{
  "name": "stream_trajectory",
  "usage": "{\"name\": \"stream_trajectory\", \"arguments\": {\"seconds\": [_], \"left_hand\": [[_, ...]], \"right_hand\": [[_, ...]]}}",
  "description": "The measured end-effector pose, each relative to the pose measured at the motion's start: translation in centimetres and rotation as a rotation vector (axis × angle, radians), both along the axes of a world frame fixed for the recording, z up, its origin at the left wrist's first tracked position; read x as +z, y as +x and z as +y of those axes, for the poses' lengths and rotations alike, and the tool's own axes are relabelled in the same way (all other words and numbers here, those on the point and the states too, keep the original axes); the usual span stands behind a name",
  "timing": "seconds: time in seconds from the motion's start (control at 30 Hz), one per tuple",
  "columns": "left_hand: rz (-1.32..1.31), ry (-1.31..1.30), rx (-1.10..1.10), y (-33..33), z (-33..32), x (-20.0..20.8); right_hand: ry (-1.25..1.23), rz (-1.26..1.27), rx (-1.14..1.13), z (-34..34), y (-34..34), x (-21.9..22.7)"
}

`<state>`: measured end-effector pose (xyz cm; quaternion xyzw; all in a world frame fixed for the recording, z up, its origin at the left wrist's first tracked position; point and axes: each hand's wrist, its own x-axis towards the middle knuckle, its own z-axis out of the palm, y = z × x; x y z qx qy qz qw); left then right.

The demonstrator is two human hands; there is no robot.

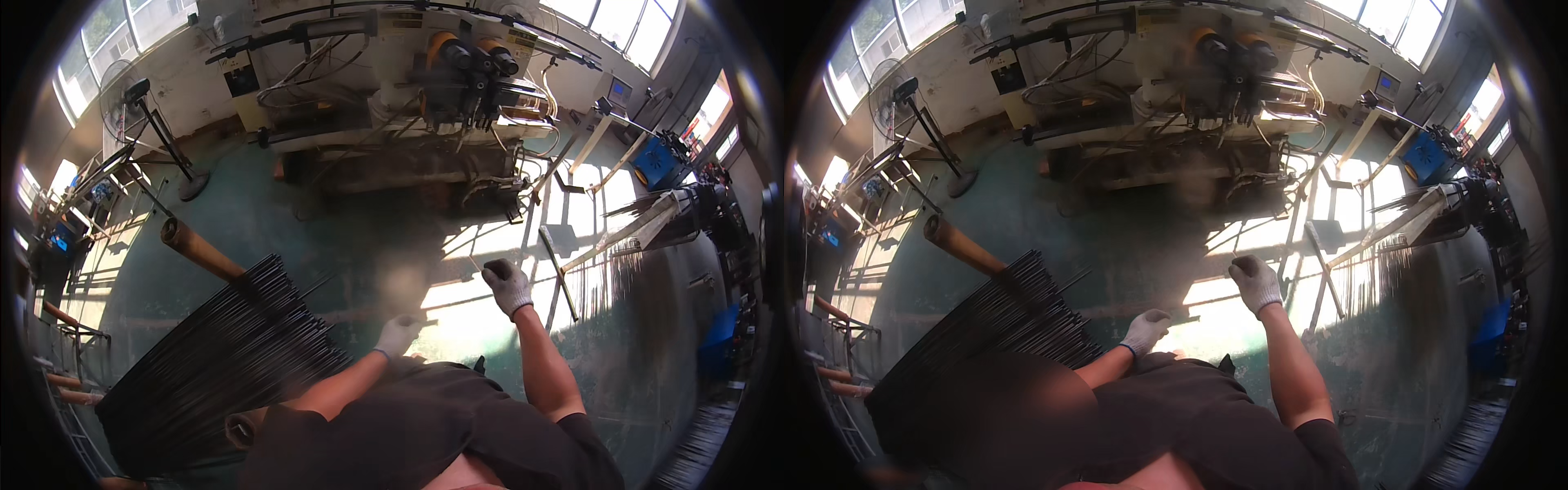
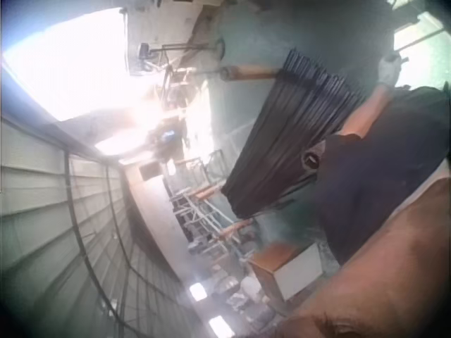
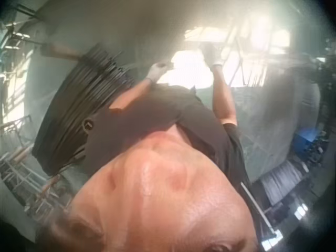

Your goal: The person measures and bends metal rods using a manual bending jig and a hydraulic bending machine. They repeatedly measure rods on a wooden table, bend them by hand, and then use the hydraulic machine to bend multiple rods at once. The bent rods are stacked on the floor.

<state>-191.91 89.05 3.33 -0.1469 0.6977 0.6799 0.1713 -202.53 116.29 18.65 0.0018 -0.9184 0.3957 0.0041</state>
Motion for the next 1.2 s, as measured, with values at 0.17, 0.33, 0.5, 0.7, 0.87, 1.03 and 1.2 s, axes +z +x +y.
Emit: {"name": "stream_trajectory", "arguments": {"seconds": [0.17,0.33,0.5,0.7,0.87,1.03,1.2], "left_hand": [[0.013,0.163,0.249,-11.4,-3.6,5.2],[-0.08,0.136,0.562,-17.7,-8.4,0.4],[-0.225,-0.186,0.553,-22.4,-10.4,-5.2],[-0.006,-0.198,0.608,-32.1,-11.8,1.4],[-0.07,-0.016,0.909,-35.2,-17.4,-1.7],[-0.196,0.014,0.913,-40.1,-23.9,-2.1],[-0.081,0.009,0.926,-44.4,-34.8,0.3]], "right_hand": [[-0.059,0.25,0.192,-4.1,-16.9,6.4],[0.035,0.5,0.396,-9.2,-35.1,12.5],[0.017,0.684,0.447,-15.0,-54.0,17.7],[0.395,0.719,0.331,-25.3,-77.4,23.8],[0.71,0.654,0.189,-32.5,-87.9,26.2],[0.816,0.463,0.047,-36.3,-91.8,26.8],[0.736,0.43,-0.018,-39.8,-90.6,28.0]]}}
